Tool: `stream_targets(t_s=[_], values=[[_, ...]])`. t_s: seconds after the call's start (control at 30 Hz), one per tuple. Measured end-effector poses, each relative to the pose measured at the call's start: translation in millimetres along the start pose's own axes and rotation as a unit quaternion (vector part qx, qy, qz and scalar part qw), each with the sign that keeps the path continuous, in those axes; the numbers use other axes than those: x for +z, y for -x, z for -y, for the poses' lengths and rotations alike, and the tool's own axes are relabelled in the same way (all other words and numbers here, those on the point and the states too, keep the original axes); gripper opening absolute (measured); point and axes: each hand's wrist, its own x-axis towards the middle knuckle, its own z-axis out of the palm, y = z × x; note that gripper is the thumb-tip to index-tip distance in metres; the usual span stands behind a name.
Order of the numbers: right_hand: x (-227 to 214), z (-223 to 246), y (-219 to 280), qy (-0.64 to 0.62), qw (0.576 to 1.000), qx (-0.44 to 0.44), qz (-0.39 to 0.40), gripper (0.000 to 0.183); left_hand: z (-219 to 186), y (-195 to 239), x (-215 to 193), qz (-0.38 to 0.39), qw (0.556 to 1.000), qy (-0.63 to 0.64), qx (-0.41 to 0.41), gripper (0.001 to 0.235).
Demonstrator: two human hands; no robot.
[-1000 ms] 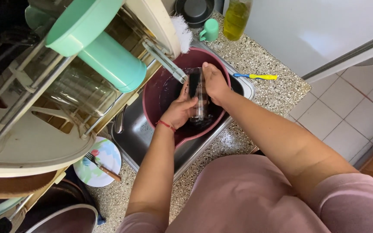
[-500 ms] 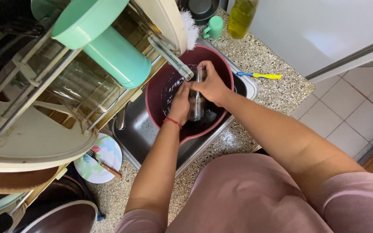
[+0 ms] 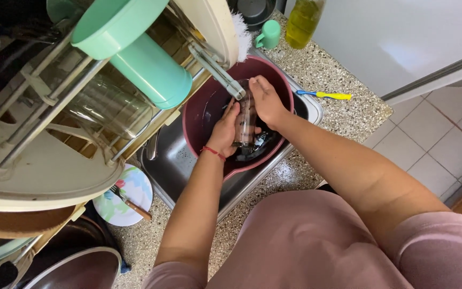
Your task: Washing and rinsing glass cups in a basin at a kitchen sink and placing them in a drying rack.
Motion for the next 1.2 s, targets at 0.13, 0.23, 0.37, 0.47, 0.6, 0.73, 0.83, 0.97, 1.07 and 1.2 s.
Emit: stream_targets(t_s=[0.13,0.23,0.37,0.47,0.6,0.73,0.83,0.97,1.07,1.2], values=[[15.3,42.9,32.4,0.007,1.000,-0.004,0.029,0.023,-64.8,80.4,71.1,-0.134,0.980,-0.146,0.000,0.073],[19.4,46.4,36.4,0.037,0.997,-0.017,0.063,0.060,-49.1,53.0,53.7,-0.128,0.980,-0.148,0.036,0.065],[15.3,33.7,28.7,0.067,0.994,-0.075,0.053,0.082,-27.7,30.0,26.8,-0.111,0.969,-0.203,0.092,0.057],[11.2,16.5,16.2,0.062,0.994,-0.081,0.036,0.069,-11.9,8.5,11.3,-0.099,0.958,-0.240,0.125,0.056],[7.6,19.4,11.3,0.012,0.997,-0.080,-0.019,0.029,-18.0,23.3,20.4,-0.060,0.960,-0.236,0.138,0.061],[-2.0,3.8,-1.9,-0.043,0.996,-0.061,-0.046,0.032,-19.5,33.1,30.6,-0.036,0.995,-0.069,0.067,0.076],[-0.8,-9.4,-10.0,-0.032,0.997,-0.055,-0.037,0.034,-21.1,30.3,30.2,-0.038,0.989,-0.132,0.053,0.079],[1.7,-15.4,-11.4,0.013,0.998,-0.061,-0.014,0.039,-60.9,74.9,68.2,-0.058,0.981,-0.173,0.071,0.076],[4.8,-16.8,-9.3,0.029,0.996,-0.081,-0.018,0.053,-65.1,76.5,67.5,-0.087,0.978,-0.174,0.077,0.068],[15.5,-8.3,-1.0,0.099,0.994,-0.035,-0.017,0.051,-32.5,29.4,32.0,-0.117,0.970,-0.210,0.039,0.078]])
